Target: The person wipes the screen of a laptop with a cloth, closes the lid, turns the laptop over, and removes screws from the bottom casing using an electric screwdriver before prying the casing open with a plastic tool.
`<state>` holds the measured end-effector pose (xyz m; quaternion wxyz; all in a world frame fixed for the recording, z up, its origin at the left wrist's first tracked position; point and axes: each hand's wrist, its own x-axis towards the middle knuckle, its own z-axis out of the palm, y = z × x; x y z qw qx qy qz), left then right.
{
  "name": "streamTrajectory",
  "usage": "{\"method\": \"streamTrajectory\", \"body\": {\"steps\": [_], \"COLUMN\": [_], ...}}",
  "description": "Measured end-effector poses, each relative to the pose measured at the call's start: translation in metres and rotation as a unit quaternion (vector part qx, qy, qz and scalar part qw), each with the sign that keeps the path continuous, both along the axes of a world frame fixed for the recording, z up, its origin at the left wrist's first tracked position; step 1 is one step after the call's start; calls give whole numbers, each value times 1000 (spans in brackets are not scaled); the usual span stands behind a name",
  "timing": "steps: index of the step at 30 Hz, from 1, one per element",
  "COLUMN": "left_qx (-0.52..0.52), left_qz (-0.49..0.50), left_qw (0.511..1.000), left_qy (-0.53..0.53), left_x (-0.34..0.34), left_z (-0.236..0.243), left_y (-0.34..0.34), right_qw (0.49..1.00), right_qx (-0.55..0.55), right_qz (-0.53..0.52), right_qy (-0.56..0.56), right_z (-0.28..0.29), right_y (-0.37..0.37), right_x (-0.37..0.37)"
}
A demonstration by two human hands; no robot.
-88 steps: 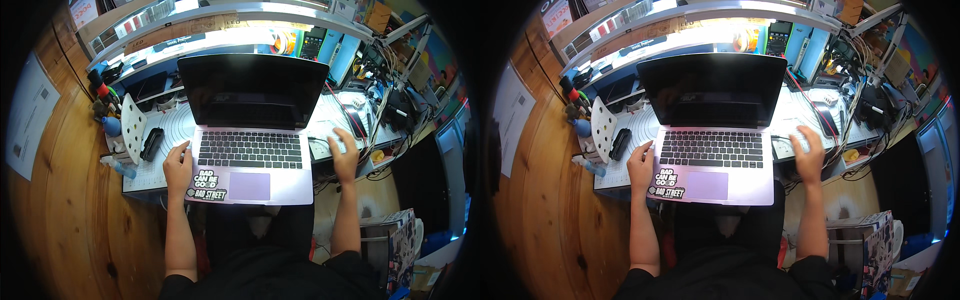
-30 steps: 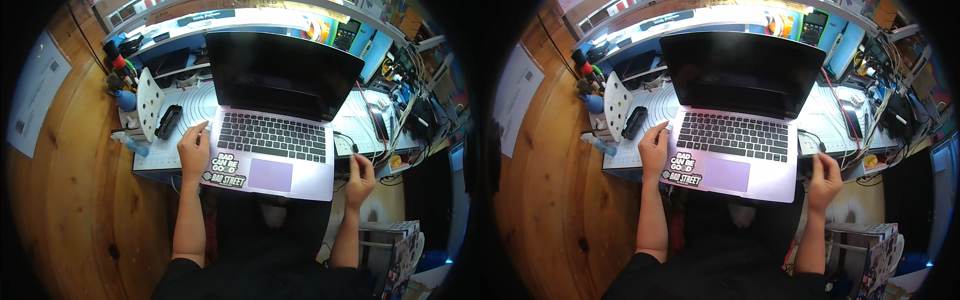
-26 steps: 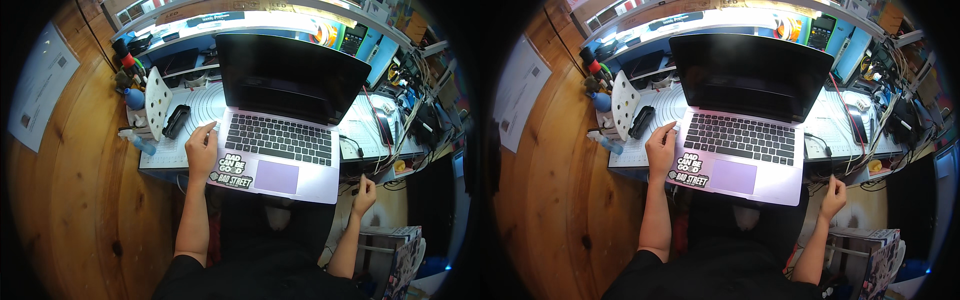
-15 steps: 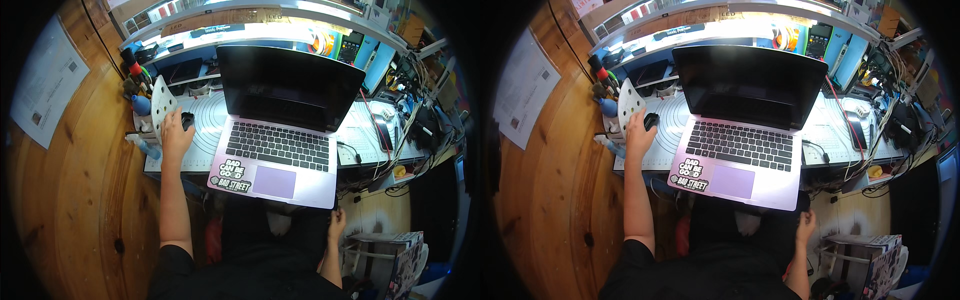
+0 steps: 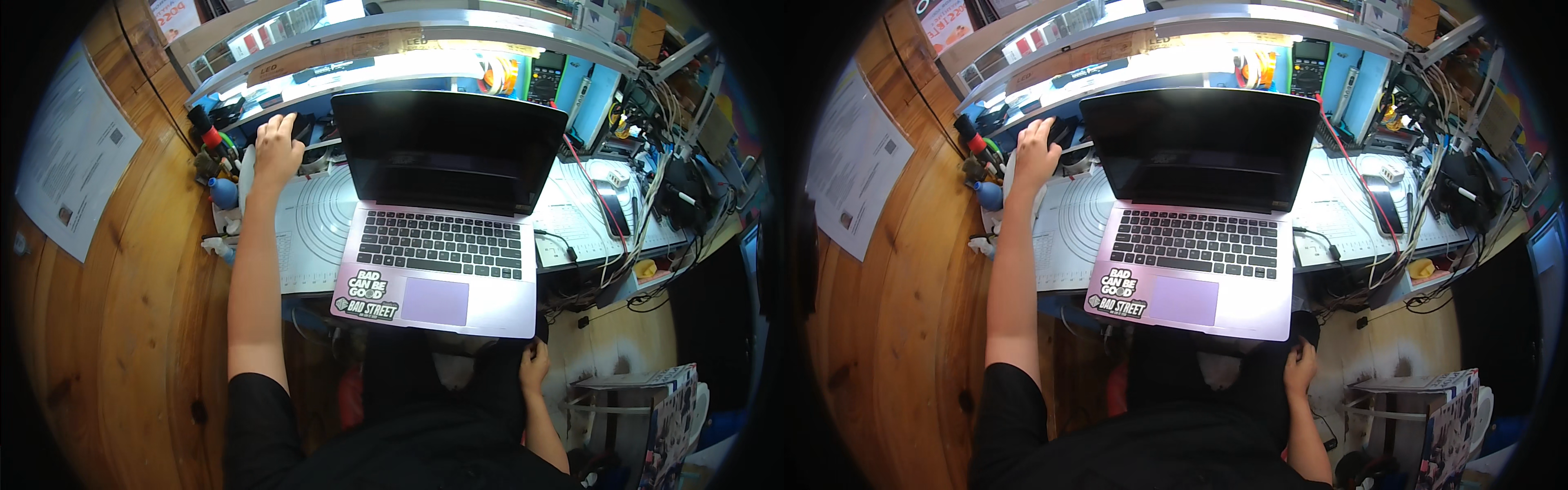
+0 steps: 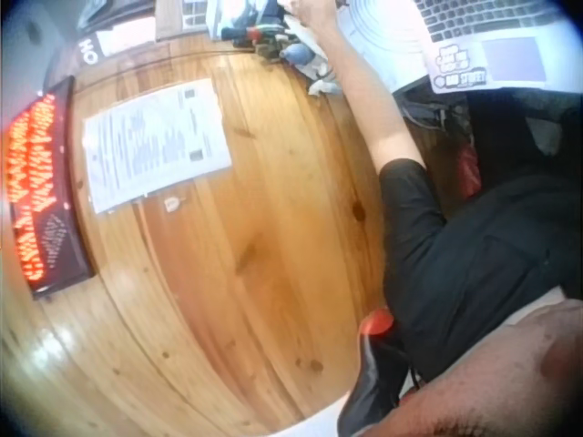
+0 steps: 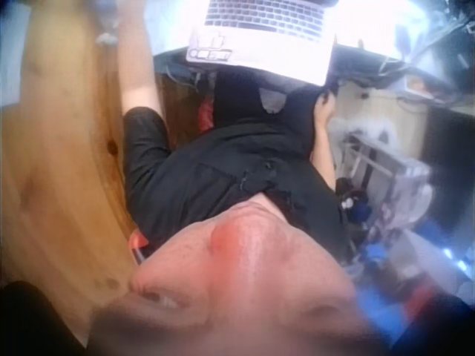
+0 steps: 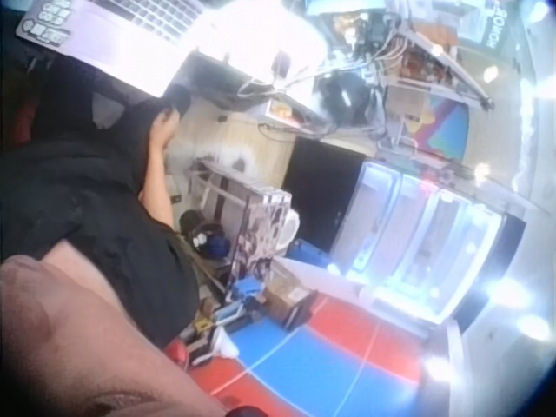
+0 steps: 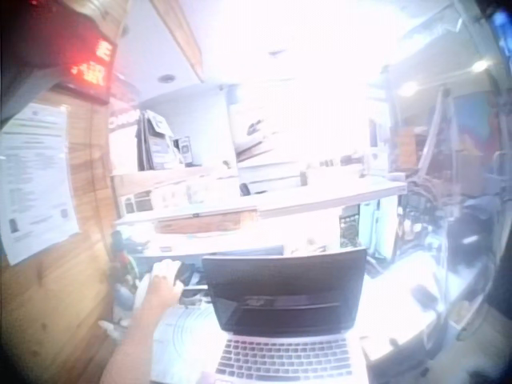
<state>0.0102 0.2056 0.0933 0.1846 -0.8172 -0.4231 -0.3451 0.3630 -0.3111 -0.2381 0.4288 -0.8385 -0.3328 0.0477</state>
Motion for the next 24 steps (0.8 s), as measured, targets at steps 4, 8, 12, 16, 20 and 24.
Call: {"method": "streamTrajectory", "body": {"steps": [4, 8, 12, 16, 20, 24], "left_qx": [-63, -115, -2, 190, -83, -209], "left_qz": [46, 63, 38, -28, -118, -143], "left_qw": [995, 989, 998, 977, 927, 891], "left_qy": [59, 62, 45, -90, -346, -377], "left_x": [5, 4, 1, 6, 26, 24], "left_z": [-1, -9, -18, -25, -44, -71], "left_y": [47, 65, 61, 22, -54, -66], "right_qw": [1000, 999, 999, 998, 997, 993], "right_qx": [-21, -16, -22, -50, -70, -113], "right_qz": [-3, 0, -6, 1, -6, 4], "right_qy": [-23, -44, -23, -29, -32, -29], "right_z": [5, 7, 8, 7, 6, -5], "right_y": [6, 5, 5, 8, 10, 7], "right_x": [-3, -3, -1, 0, 0, 4]}}
